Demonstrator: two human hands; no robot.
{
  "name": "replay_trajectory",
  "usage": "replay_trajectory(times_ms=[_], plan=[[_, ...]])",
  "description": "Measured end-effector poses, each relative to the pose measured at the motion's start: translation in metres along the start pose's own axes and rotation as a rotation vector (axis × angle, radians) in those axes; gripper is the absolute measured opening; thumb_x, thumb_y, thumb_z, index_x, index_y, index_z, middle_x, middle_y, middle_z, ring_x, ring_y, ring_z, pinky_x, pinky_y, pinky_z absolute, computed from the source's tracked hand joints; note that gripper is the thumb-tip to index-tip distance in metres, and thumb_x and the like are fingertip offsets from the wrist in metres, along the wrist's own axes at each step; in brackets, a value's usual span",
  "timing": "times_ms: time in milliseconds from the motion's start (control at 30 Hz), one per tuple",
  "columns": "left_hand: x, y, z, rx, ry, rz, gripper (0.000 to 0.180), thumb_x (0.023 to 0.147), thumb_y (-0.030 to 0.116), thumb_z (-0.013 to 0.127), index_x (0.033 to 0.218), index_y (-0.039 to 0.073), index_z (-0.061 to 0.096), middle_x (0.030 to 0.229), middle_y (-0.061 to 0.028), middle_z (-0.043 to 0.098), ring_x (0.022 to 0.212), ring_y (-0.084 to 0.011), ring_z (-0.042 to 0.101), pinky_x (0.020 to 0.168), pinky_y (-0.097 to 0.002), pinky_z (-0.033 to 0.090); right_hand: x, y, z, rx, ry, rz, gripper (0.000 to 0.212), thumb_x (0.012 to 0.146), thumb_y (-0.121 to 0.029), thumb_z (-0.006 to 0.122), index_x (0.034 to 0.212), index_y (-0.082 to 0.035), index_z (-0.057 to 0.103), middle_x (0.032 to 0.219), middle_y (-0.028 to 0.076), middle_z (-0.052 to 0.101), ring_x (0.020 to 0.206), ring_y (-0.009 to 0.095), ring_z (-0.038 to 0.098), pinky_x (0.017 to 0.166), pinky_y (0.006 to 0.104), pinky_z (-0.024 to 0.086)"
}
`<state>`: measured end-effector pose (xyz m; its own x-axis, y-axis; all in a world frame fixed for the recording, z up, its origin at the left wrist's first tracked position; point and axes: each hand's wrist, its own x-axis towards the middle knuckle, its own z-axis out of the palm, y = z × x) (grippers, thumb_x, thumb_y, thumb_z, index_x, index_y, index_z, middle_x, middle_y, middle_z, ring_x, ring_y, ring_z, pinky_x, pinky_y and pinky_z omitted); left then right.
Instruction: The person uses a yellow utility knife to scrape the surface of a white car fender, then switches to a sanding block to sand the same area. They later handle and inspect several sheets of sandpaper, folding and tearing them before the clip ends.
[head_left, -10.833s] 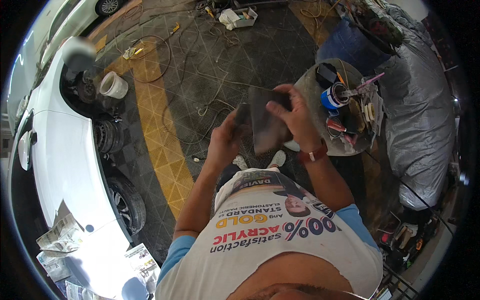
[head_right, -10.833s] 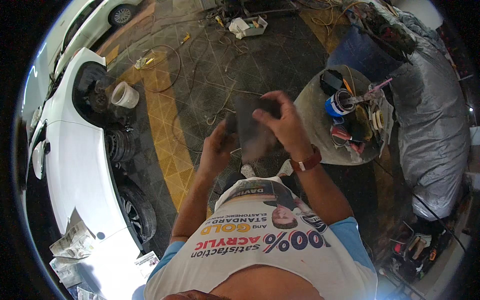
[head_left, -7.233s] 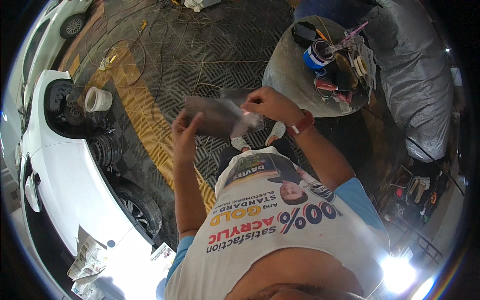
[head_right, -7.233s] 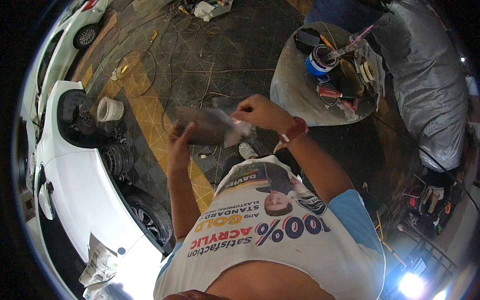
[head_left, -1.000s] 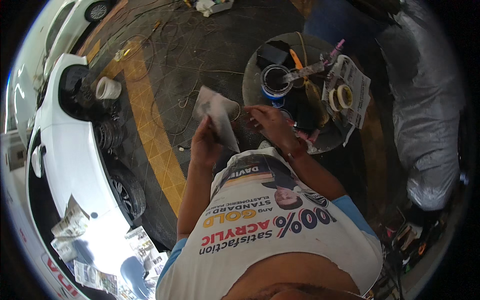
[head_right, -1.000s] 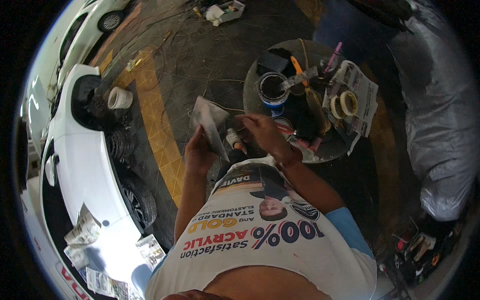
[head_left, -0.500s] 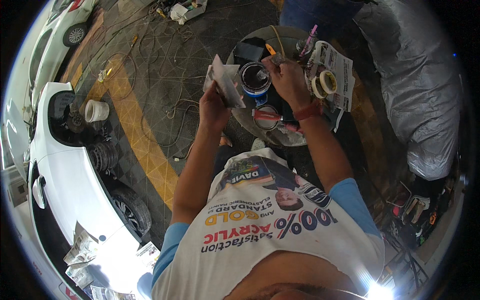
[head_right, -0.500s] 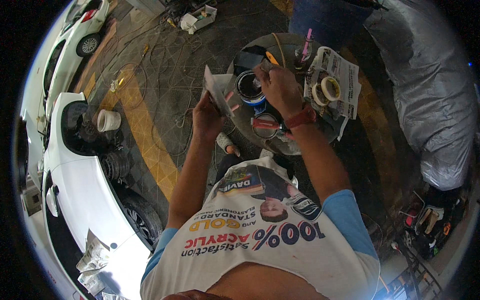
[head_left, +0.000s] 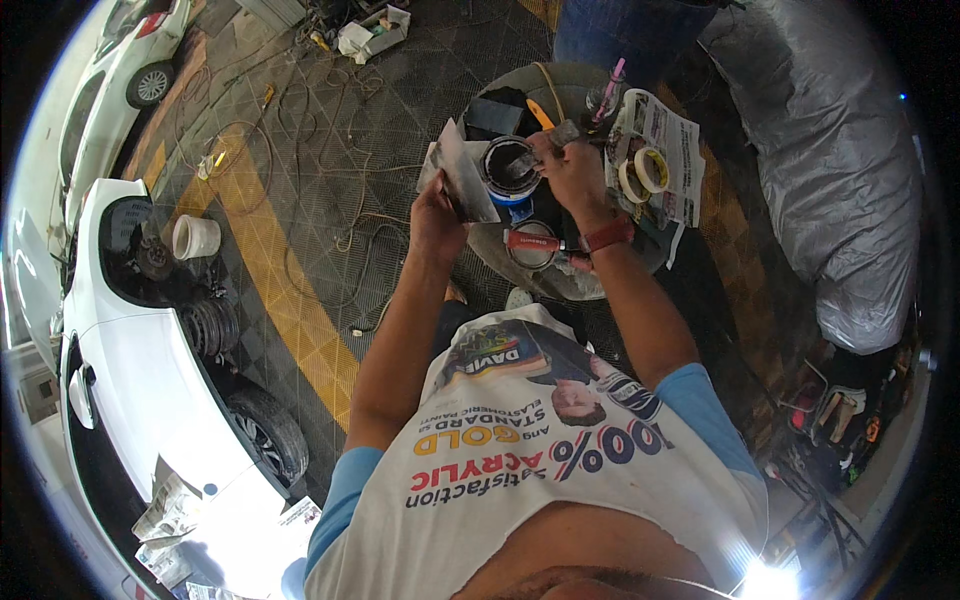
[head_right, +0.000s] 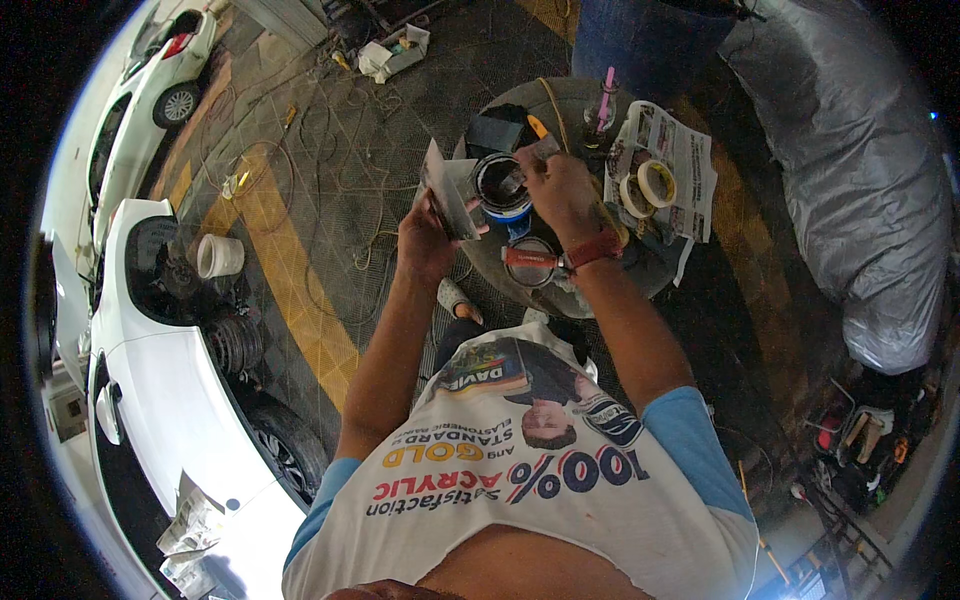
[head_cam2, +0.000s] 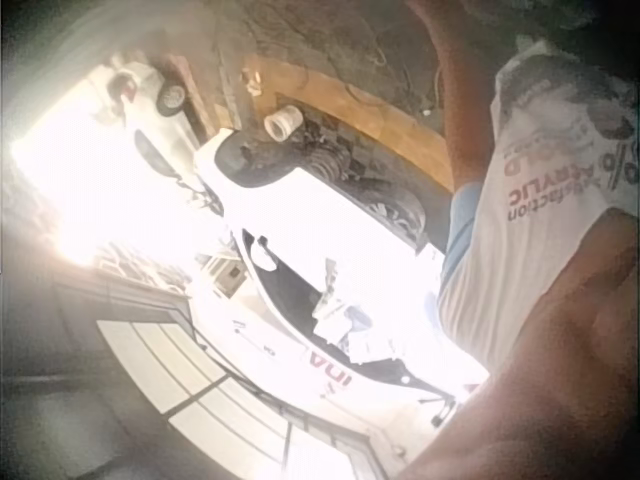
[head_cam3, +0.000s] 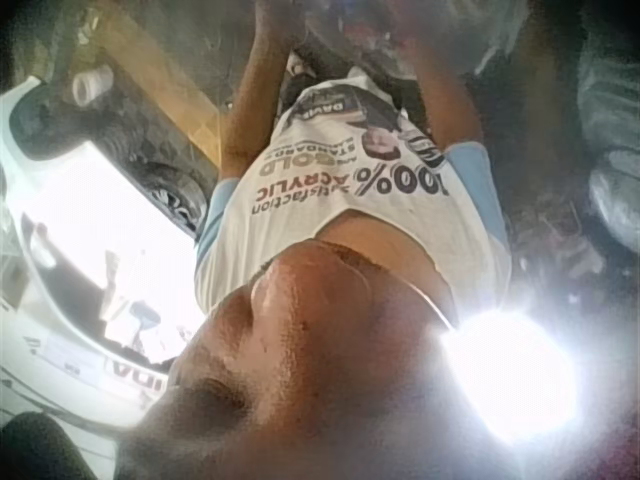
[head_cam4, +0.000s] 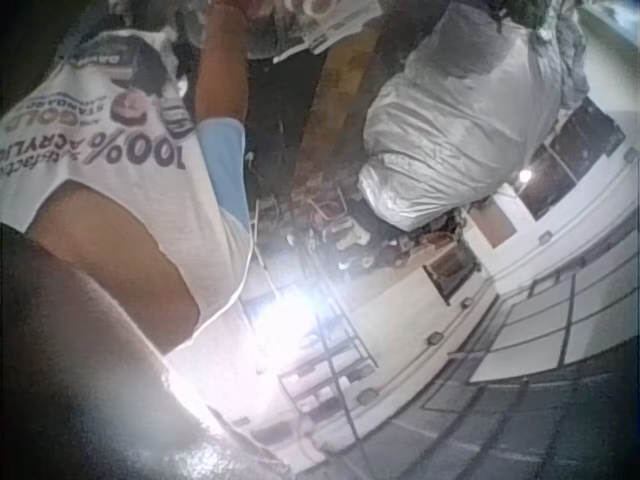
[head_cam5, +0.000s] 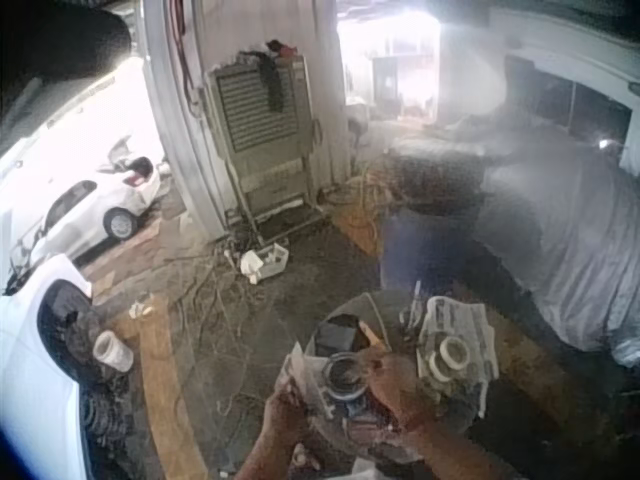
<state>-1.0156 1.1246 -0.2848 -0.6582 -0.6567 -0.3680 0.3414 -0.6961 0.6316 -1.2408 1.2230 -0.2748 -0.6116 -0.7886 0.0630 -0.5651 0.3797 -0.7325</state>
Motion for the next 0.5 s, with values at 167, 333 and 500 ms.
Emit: replay_trajectory(times_ms=[167,333,500], plan=[[-0.005,0.004,-0.001,-0.115,0.070,0.011,0.057,0.113,0.036,0.050,0.161,0.007,0.040,0.160,-0.0181,0.048,0.140,-0.0391,0.055,0.112,-0.0686,0.046,-0.007,-0.009,-0.034,0.389,0.071,0.102,0.043,0.112,-0.039,0.061,0.117,0.000,0.080,0.096,0.009,0.080,0.077,0.016,0.079,0.067,0.0270,0.063],[0.003,0.001,-0.027,-0.168,0.212,0.088,0.048,0.112,0.033,0.057,0.151,0.005,0.053,0.147,-0.0136,0.061,0.135,-0.0313,0.060,0.118,-0.0530,0.044,-0.025,-0.035,-0.075,0.507,0.157,0.051,0.041,0.112,-0.038,0.062,0.121,-0.002,0.080,0.097,0.010,0.081,0.079,0.015,0.080,0.070,0.0283,0.063],[0.007,0.004,-0.029,0.093,0.260,0.222,0.039,0.112,0.031,0.060,0.142,0.005,0.059,0.136,-0.0111,0.066,0.125,-0.0241,0.063,0.114,-0.0448,0.047,-0.046,-0.042,-0.104,0.656,0.170,-0.045,0.037,0.113,-0.031,0.062,0.119,0.002,0.078,0.115,0.012,0.079,0.084,0.016,0.079,0.078,0.0289,0.067]])
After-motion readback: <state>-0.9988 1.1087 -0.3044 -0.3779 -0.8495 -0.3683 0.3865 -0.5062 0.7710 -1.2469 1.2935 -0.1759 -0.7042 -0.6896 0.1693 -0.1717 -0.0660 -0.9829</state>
